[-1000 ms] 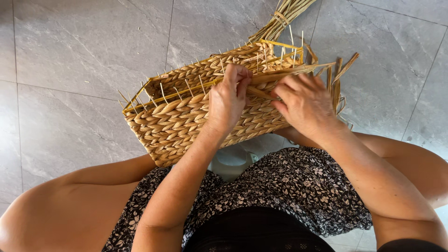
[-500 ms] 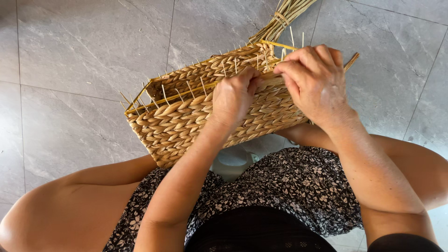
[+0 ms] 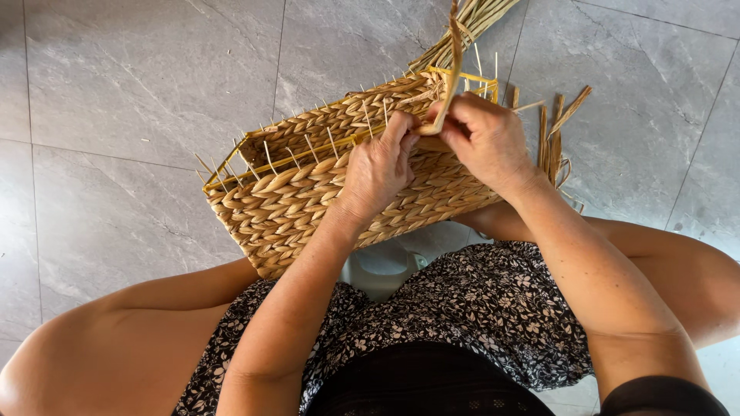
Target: The person sits on the floor with a woven water hyacinth basket on their lap and weaves flat split strands around the rim, threading and tightening them over and under the upright stakes. They pull new strands from a bundle beside them and press each wrap into place by hand as they work around the basket edge.
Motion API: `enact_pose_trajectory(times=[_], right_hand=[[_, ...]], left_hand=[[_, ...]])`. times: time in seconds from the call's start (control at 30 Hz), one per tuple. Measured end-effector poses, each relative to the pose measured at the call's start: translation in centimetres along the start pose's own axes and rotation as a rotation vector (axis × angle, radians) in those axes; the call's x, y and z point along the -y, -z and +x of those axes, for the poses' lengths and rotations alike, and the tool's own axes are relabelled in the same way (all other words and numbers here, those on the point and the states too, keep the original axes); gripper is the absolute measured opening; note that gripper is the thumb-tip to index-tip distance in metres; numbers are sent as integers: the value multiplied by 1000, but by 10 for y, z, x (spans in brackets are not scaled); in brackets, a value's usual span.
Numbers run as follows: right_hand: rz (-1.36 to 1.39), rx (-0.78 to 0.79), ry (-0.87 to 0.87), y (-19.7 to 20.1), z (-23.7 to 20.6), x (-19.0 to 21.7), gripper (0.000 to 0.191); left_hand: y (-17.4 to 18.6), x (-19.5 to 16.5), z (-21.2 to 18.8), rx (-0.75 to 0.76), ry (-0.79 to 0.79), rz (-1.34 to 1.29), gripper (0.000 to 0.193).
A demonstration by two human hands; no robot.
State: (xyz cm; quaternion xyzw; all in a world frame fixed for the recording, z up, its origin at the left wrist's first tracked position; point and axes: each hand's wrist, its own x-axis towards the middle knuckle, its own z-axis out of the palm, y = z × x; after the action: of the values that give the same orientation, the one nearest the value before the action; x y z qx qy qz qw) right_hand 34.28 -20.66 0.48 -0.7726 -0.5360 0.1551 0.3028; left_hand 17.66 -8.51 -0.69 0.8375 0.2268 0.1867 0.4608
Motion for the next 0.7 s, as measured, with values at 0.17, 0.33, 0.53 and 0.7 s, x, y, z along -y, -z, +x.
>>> enact_pose_trajectory(times=[0.17, 0.33, 0.53, 0.7], right_hand=[[282, -33, -198, -3, -13, -3, 8], [-61, 108, -3, 13, -15, -6, 16], [-544, 69, 28, 58, -5, -5, 25], [-635, 82, 198, 71, 2, 0, 14]], left_hand=[[7, -3, 15, 127, 274, -188, 10], [-8, -7, 24, 16, 19, 239, 6], [-1, -8, 19, 37, -28, 191, 13], [7, -17, 19, -18, -59, -37, 14]])
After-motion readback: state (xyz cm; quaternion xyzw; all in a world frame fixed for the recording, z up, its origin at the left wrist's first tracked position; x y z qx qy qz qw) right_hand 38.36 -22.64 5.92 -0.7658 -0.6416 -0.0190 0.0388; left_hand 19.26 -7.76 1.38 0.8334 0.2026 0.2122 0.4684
